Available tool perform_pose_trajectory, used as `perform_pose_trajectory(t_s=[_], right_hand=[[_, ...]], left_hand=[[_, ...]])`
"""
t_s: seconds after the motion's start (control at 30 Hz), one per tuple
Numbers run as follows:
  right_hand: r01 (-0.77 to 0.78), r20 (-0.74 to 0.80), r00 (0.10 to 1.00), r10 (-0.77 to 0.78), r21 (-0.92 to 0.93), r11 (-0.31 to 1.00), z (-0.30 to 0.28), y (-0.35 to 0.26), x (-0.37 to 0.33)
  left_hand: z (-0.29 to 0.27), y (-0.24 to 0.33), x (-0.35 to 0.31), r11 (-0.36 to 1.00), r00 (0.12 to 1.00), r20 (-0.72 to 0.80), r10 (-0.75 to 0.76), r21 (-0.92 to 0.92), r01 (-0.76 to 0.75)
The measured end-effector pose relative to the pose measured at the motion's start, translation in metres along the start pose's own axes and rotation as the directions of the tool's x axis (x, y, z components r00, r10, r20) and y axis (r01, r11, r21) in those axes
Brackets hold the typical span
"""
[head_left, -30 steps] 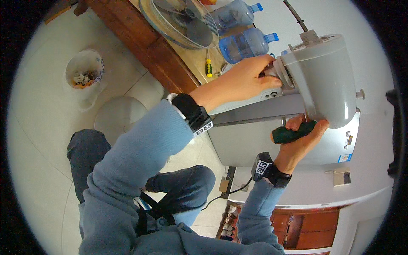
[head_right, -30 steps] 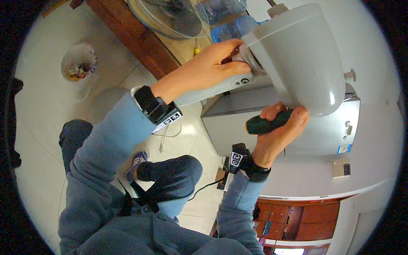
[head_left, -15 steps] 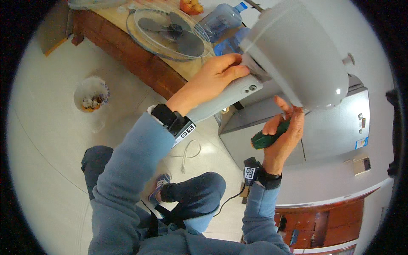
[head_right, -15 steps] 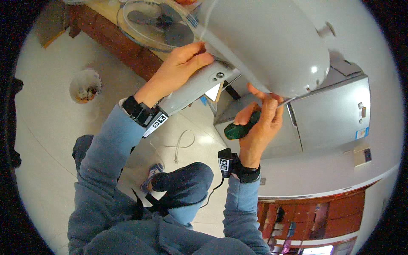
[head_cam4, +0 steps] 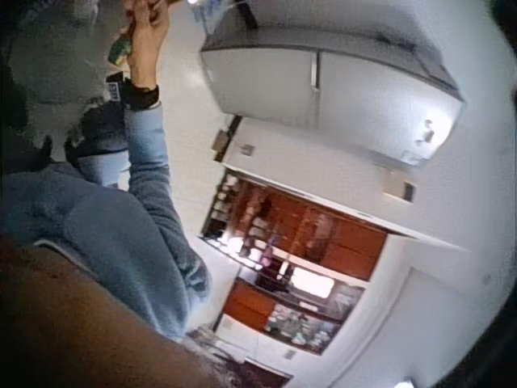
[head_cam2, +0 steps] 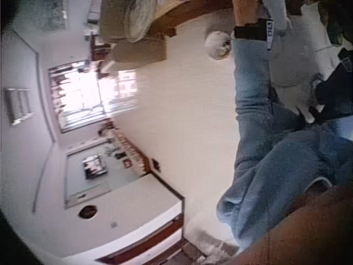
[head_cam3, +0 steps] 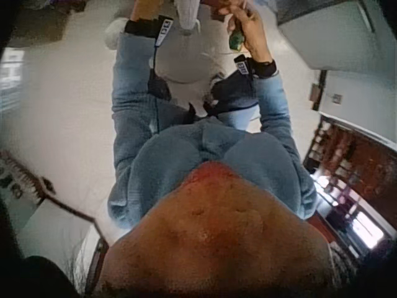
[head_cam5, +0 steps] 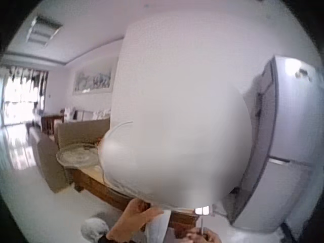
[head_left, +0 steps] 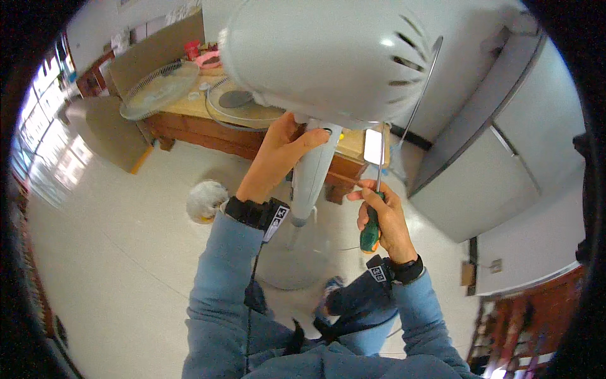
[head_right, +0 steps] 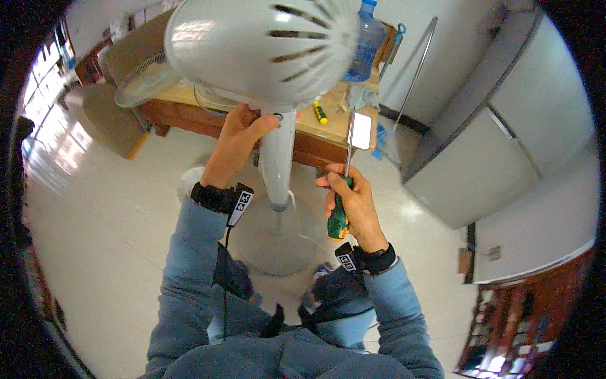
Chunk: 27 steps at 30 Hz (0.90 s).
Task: The person assembles a white pedestal fan by attaching the rear motor housing to the neck and securing it with a screwdriver. They repeatedly tighten and loosen the screw while rotating the fan to access different angles.
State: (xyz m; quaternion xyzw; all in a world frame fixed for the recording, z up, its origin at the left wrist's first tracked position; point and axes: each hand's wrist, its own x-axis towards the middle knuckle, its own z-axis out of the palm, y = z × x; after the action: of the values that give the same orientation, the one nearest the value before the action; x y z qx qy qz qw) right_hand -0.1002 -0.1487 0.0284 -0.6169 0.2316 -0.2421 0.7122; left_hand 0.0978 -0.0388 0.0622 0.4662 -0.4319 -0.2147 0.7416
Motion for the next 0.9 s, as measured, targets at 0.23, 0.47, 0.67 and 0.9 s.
perform_pose_trajectory(t_s=[0.23, 0.47, 0.67, 0.9], right_hand=[[-0.256, -0.004, 0.956, 0.293, 0.474, 0.842, -0.004, 0.091, 0.003], [-0.283, 0.14, 0.959, 0.246, 0.537, 0.795, 0.01, 0.14, 0.013], [-0.348, 0.133, 0.937, 0.324, 0.462, 0.816, 0.012, 0.177, 0.022], [-0.412, 0.182, 0.91, 0.372, 0.487, 0.77, 0.013, 0.175, 0.025]], left_hand=[[-0.017, -0.005, -0.014, 0.999, 0.982, 0.188, -0.016, -0.047, 0.025], [-0.01, 0.001, -0.023, 1.0, 0.996, 0.079, 0.031, 0.0, -0.031], [-0.015, -0.002, -0.022, 0.997, 0.998, 0.062, 0.016, -0.073, -0.011], [-0.015, 0.001, -0.019, 0.996, 0.99, 0.139, 0.024, -0.089, -0.012]])
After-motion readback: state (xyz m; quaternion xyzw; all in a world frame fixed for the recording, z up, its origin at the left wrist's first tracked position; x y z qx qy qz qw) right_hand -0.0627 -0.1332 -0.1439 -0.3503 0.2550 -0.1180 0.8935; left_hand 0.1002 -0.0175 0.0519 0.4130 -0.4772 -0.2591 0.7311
